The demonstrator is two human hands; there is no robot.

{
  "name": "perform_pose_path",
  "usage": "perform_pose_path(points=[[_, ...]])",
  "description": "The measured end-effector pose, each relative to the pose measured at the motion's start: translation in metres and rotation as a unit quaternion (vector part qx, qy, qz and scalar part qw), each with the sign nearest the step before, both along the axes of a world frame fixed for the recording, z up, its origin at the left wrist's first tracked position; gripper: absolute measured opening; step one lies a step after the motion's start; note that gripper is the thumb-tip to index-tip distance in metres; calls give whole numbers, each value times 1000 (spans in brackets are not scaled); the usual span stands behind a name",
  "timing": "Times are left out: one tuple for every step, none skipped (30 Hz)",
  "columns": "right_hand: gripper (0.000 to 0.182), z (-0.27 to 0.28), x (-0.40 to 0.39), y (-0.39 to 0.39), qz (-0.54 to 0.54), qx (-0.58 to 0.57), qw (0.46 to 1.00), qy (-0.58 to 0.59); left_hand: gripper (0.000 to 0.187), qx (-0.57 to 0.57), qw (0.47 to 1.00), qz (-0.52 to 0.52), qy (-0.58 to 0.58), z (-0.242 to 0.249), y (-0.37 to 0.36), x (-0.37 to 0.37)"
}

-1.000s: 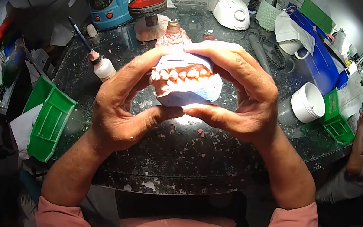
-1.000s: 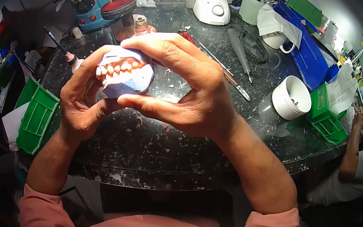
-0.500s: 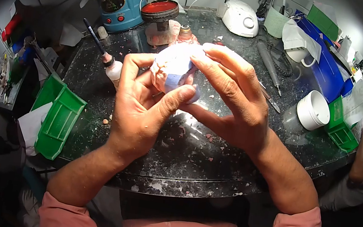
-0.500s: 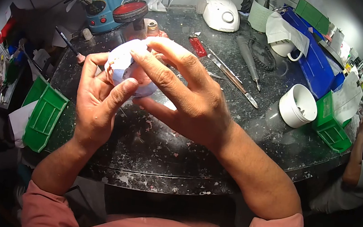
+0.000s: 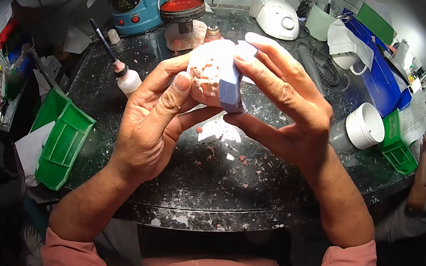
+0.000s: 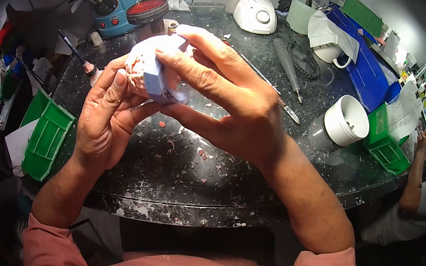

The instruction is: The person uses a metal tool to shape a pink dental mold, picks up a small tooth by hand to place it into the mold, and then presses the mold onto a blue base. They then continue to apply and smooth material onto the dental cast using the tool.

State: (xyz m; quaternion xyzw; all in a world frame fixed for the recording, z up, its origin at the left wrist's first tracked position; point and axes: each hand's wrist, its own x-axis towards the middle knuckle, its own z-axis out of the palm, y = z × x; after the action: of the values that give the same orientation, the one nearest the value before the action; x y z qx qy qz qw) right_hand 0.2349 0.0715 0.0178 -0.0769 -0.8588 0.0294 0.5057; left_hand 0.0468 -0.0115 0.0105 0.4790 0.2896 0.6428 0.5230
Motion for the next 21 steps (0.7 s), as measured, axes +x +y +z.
perform_pose_path(points=[[61, 1, -1, -1, 1, -20, 1000, 4, 40, 5, 1000, -11, -4, 0, 0, -3], [61, 1, -2, -2, 3, -19, 1000, 4, 40, 11, 1000, -20, -7, 0, 1, -6], [61, 1, -2, -3, 3, -15, 1000, 6, 40, 11, 1000, -19, -6, -1, 2, -7], [61, 1, -1, -4, 2, -11, 1000, 6, 40, 2, 1000, -27, -15, -3, 4, -7], [61, 1, 0, -3, 2, -12, 1000, 5, 40, -5, 999, -35, -26, -5, 4, -7], [60, 0, 0, 0, 3, -18, 1000, 0, 40, -6, 999, -33, -13, -4, 4, -8], [60, -1, 0, 3, 4, -25, 1000, -5, 40, -3, 999, -31, -13, -3, 5, -9], [52, -2, -2, 2, 3, -19, 1000, 10, 41, 35, 999, -25, 24, -2, 6, -11], [52, -6, -3, 4, 4, -18, 1000, 11, 42, 73, 995, -20, 62, -2, 7, -13], [55, -11, -5, 7, 29, 29, 999, 32, 45, 93, 990, -30, 100, -3, 7, -18], [58, -14, -5, 9, 51, 76, 994, 52, 49, 184, 976, -2, 118, -3, 10, -12], [54, -17, -12, 6, 37, 72, 993, 89, 50, 193, 974, 1, 120, -1, 10, -10], [55, -17, -12, 6, 51, 71, 992, 93, 52, 203, 972, 4, 122, 1, 9, -8], [56, -11, -8, 1, 27, 66, 995, 73, 52, 205, 971, 3, 121, 2, 7, -7], [57, -5, -5, -4, 4, 60, 997, 54, 52, 179, 977, 17, 114, 2, 5, -8], [57, -6, -5, -3, 4, 62, 997, 52, 53, 152, 982, 31, 105, 3, 5, -7], [59, -9, -5, 1, 10, 57, 996, 61, 61, 140, 983, 60, 107, 3, 7, -7], [62, -9, -4, 3, 16, 52, 996, 69, 59, 118, 988, 73, 74, 5, 7, -7], [68, -4, 0, 0, -10, 71, 996, 53, 58, 97, 991, 84, 40, 9, 7, -10], [70, -8, -3, 1, 13, 44, 993, 105, 50, 92, 991, 98, 26, 11, 9, -11], [72, -15, -8, 4, 36, 17, 987, 155, 50, 96, 991, 95, 21, 10, 12, -18]])
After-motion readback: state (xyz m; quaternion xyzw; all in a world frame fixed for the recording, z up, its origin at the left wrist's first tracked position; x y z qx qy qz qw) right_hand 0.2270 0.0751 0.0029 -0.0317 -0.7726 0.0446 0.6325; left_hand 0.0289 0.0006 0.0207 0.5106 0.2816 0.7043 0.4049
